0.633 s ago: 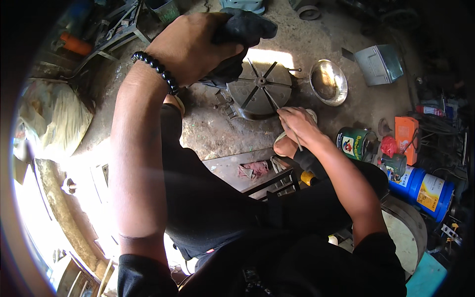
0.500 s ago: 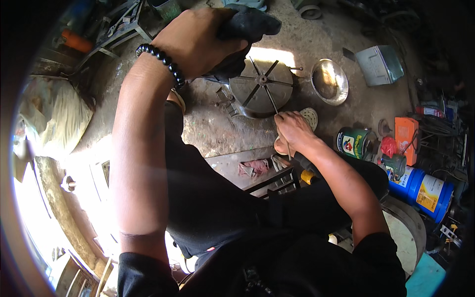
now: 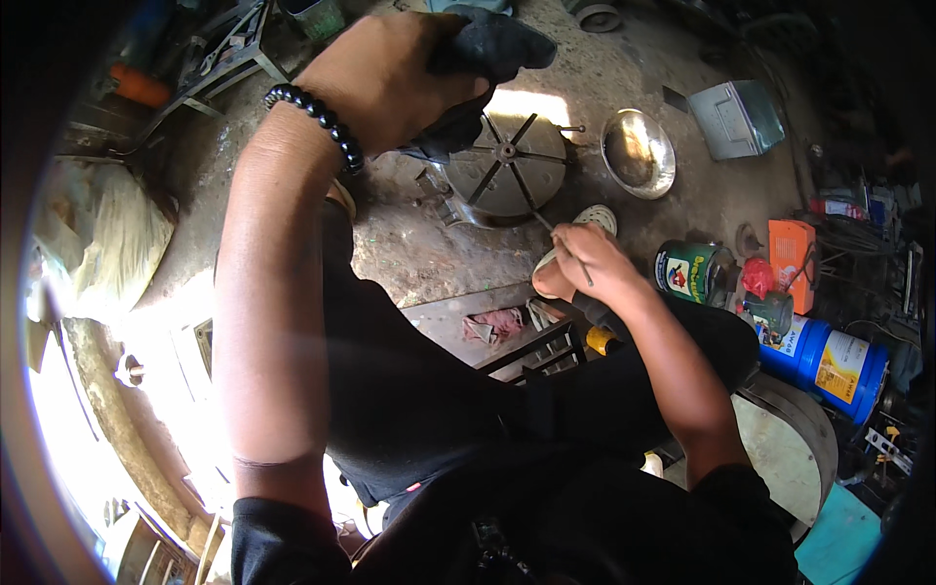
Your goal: The person sits on the floor and uses a metal rod to scrape a dark substance from a circular metal object. They then wipe the object with a cloth, repeating the scraping and wiping actions across different sections.
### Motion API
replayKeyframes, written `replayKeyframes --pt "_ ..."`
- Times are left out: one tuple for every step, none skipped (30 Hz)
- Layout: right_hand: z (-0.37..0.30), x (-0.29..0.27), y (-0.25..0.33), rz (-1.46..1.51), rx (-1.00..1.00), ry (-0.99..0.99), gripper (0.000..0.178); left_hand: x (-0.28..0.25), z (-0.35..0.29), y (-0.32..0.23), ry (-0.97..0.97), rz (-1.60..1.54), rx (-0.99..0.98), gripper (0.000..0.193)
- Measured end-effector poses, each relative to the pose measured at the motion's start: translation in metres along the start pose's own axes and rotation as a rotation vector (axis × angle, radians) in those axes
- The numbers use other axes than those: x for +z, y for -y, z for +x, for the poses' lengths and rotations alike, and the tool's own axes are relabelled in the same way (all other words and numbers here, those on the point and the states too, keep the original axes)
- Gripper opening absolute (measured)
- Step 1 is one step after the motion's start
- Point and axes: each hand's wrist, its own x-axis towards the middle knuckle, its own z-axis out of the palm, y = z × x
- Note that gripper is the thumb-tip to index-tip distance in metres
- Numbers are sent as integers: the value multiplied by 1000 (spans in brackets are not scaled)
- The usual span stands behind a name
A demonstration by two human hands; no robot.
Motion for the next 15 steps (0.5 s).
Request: replayKeyframes --pt "4 -3 -3 91 74 -16 19 -4 -4 3 -5 -20 2 37" --pt "6 -9 -6 126 187 -11 20 -4 -6 0 19 16 -14 36" --pt "7 -18 -4 159 300 -5 21 -7 -7 -6 43 52 -30 36" --pt "6 -27 -1 204 337 -14 23 -8 -9 -10 65 88 -44 36" --pt "7 -30 -3 240 368 -11 24 -7 -9 -8 54 67 -58 36" --pt "11 -29 -4 273 344 -33 25 -6 -9 -4 44 46 -73 36" --pt "14 -29 -5 300 324 -61 25 -7 -8 -2 32 22 -80 36" --pt "16 -28 -5 287 335 -78 26 -9 -8 -2 26 39 -78 37" --pt "18 -23 -10 286 309 -111 26 -9 -7 -4 33 55 -92 37" --pt "20 -13 -17 286 281 -144 27 -10 -7 -6 39 73 -106 37" --pt "20 -5 -21 283 254 -176 27 -10 -7 -8 45 88 -121 37" --pt "16 0 -22 289 267 -135 27 -11 -8 -11 49 96 -129 37" --pt "10 4 -25 292 283 -91 28 -11 -7 -15 53 98 -137 37" --pt "3 5 -26 294 300 -47 28 -9 -8 -18 58 99 -144 37" --pt "-7 6 -28 296 317 -26 28 -7 -10 -18 47 90 -96 36"
